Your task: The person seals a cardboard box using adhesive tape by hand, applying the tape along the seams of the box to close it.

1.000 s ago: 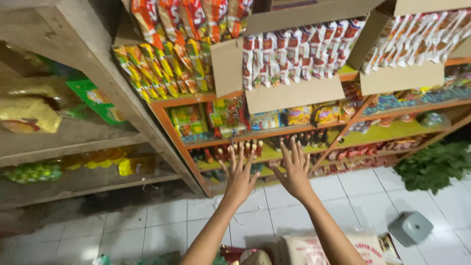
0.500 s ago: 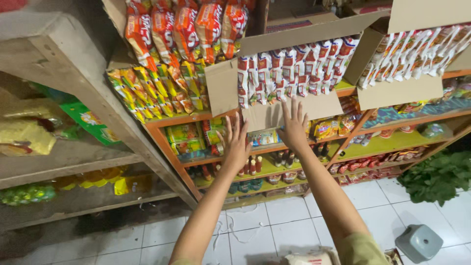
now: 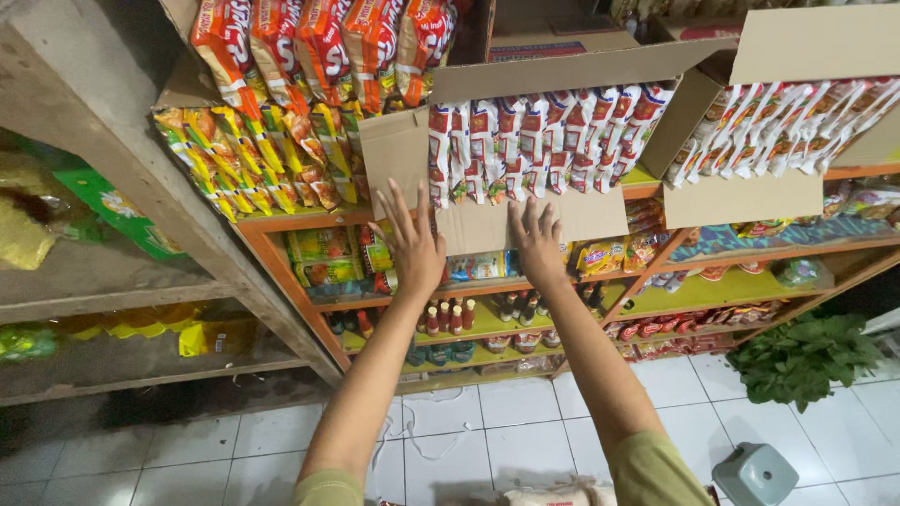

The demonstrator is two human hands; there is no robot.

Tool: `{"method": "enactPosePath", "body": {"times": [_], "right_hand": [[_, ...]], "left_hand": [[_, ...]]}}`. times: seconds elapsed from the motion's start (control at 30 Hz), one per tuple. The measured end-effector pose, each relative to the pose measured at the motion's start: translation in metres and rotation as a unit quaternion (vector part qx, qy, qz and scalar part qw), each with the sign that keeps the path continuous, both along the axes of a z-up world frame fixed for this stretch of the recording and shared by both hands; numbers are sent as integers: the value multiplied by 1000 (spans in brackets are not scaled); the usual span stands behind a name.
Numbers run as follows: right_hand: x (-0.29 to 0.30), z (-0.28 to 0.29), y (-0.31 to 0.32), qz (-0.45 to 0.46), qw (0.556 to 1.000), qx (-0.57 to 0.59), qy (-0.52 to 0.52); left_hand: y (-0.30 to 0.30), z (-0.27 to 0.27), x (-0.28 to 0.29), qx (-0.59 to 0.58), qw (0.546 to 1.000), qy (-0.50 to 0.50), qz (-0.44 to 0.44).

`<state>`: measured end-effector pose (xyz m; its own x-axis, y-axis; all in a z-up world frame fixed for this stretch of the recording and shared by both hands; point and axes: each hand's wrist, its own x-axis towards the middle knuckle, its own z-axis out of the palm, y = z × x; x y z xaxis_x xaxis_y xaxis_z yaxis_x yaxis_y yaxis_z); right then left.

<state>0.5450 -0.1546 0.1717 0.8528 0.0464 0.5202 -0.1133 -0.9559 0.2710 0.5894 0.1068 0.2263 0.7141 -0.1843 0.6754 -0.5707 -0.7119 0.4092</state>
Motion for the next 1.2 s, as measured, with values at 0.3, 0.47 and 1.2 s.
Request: {"method": "enactPosePath", "body": {"times": [0.3,0.47,1.2], "right_hand": [[-19,27,-27,68,938,340,10],[-18,-13,-51,-113,752,597,-257],[25,-11,-27,58,391,896,-203]], "left_hand": [[22,9,36,-295,949,-13,-115],[25,-17,48,-328,933,130,-72],[22,-12,2,-185,937,265,-130]]}}
